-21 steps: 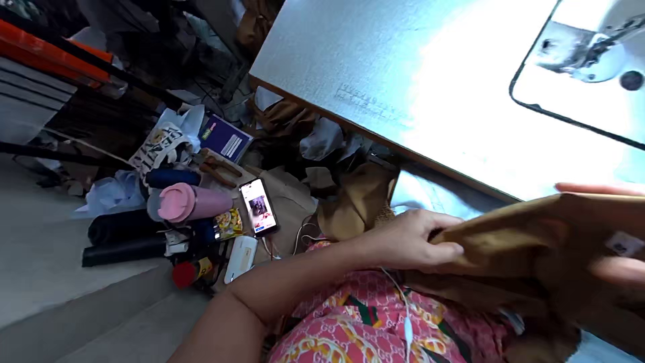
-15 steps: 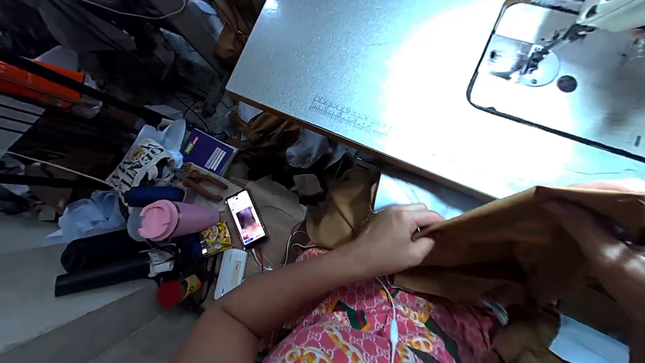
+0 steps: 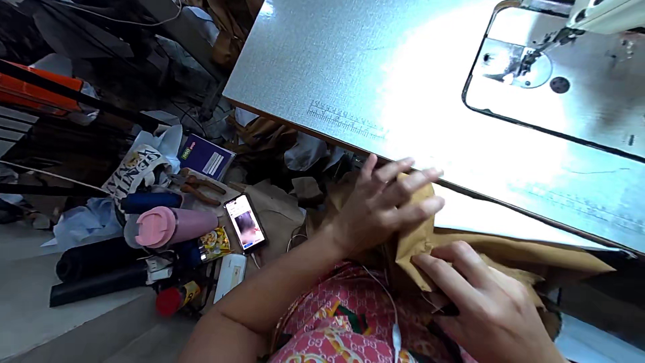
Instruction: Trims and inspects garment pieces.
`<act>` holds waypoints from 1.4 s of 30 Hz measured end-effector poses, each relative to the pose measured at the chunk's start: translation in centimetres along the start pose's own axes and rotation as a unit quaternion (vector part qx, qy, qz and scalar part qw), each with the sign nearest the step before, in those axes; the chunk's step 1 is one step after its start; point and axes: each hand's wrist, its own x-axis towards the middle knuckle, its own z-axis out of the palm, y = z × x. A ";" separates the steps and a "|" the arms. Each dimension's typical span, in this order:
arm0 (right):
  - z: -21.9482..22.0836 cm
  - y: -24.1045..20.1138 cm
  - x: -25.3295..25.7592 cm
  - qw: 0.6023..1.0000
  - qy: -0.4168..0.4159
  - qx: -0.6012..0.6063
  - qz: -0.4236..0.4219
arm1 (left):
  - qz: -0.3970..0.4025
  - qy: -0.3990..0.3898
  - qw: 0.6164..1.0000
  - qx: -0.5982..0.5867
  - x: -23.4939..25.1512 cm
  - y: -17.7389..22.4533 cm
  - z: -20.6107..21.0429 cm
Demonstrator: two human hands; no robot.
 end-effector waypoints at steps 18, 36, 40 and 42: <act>-2.7 3.7 2.4 0.997 0.024 -0.004 0.076 | 0.079 0.054 0.994 -0.050 -0.8 1.4 0.4; -2.9 3.5 2.1 0.992 0.027 -0.101 0.066 | 0.091 0.058 0.993 -0.052 -0.6 1.7 0.3; -3.0 3.6 1.9 0.994 0.016 -0.098 0.055 | 0.089 0.052 0.993 -0.057 -0.5 1.8 0.2; -2.9 3.9 1.8 0.996 0.014 -0.078 0.048 | 0.086 0.052 0.993 -0.058 -0.5 1.9 0.2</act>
